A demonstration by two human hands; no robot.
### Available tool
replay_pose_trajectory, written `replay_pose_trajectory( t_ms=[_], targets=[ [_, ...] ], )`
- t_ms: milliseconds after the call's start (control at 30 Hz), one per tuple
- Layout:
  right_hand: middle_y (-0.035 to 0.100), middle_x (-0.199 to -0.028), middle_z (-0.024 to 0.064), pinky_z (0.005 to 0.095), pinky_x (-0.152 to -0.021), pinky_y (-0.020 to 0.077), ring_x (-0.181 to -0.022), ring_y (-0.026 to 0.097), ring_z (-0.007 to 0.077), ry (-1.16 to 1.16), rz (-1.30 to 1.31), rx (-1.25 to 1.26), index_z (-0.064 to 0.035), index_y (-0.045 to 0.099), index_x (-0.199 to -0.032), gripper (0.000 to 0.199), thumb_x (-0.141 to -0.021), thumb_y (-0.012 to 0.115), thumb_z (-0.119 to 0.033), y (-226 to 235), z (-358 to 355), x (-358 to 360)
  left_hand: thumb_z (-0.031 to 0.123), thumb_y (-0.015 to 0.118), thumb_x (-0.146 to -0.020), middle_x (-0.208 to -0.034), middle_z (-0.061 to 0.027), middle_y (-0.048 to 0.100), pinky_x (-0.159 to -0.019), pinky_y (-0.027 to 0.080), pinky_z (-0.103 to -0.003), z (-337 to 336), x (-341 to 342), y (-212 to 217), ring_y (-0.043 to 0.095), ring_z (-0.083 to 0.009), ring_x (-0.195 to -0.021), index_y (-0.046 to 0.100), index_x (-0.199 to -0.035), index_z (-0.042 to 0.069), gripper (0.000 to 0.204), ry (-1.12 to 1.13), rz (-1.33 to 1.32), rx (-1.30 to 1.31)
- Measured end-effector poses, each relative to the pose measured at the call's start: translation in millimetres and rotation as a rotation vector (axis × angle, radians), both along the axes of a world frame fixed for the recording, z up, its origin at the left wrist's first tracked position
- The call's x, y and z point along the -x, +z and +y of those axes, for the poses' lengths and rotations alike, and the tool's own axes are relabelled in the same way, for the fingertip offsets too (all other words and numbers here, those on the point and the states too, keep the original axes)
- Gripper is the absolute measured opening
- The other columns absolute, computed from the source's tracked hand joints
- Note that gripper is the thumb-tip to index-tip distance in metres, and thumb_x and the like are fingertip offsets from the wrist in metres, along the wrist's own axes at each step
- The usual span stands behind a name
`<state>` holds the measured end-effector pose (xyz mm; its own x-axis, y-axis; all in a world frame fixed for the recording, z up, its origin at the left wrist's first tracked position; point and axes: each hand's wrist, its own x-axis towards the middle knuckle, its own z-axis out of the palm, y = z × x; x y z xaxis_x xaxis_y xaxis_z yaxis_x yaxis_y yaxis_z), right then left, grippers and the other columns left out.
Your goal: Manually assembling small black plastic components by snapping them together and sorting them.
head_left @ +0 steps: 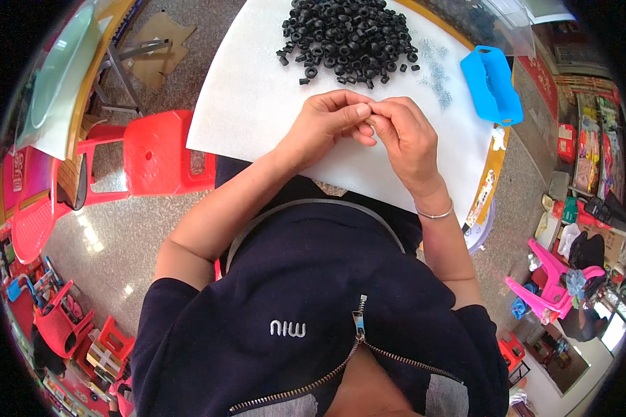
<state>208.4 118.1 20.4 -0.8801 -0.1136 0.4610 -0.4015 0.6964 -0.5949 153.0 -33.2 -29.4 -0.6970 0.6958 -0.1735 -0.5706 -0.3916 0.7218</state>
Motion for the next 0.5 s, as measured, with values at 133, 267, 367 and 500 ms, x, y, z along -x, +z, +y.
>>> replay_pose_trajectory(
  t_ms=[133, 267, 367, 500],
  targets=[
    [0.057, -0.079, 0.0105, 0.0356, -0.064, 0.0471, -0.073, 0.057, 0.0267, -0.006, 0.011, -0.016, -0.0021, 0.060, -0.090, 0.014, -0.076, 0.065, -0.001, -2.1, -0.7, -2.9, 0.014, 0.058, -0.090, -0.091, -0.0124, 0.064, -0.067, 0.056, -0.030, -1.2, 1.5, 3.6, 0.063, -0.0165, -0.071, 0.057, -0.109, -0.007, 0.028, -0.073, 0.034, 0.021],
    [0.056, -0.077, 0.0099, 0.0353, -0.062, 0.0462, -0.072, 0.056, 0.0263, 0.047, 0.003, -0.019, -0.0028, 0.060, -0.088, 0.013, -0.076, 0.066, -0.002, 0.3, 6.3, -6.1, 0.014, 0.059, -0.089, -0.091, -0.0129, 0.064, -0.063, 0.057, -0.031, -4.5, 6.1, 6.2, 0.063, -0.0163, -0.070, 0.057, -0.109, -0.009, 0.030, -0.189, 0.023, 0.037],
    [0.056, -0.077, 0.0097, 0.0353, -0.063, 0.0458, -0.072, 0.056, 0.0265, 0.085, -0.011, -0.009, -0.0030, 0.060, -0.087, 0.014, -0.075, 0.066, -0.002, 0.6, 8.9, -6.7, 0.013, 0.058, -0.089, -0.088, -0.0125, 0.064, -0.061, 0.057, -0.028, -5.5, 6.8, 6.3, 0.063, -0.0154, -0.069, 0.058, -0.107, -0.009, 0.029, -0.237, 0.002, 0.036],
    [0.057, -0.083, 0.0098, 0.0346, -0.066, 0.0462, -0.076, 0.056, 0.0252, 0.049, -0.088, 0.043, -0.0024, 0.060, -0.090, 0.015, -0.076, 0.066, -0.003, -3.3, 9.9, -7.8, 0.016, 0.055, -0.092, -0.080, -0.0081, 0.061, -0.062, 0.057, -0.027, -2.7, 4.3, 9.3, 0.060, -0.0132, -0.064, 0.057, -0.109, -0.009, 0.031, -0.211, 0.012, 0.074]
  ],
)
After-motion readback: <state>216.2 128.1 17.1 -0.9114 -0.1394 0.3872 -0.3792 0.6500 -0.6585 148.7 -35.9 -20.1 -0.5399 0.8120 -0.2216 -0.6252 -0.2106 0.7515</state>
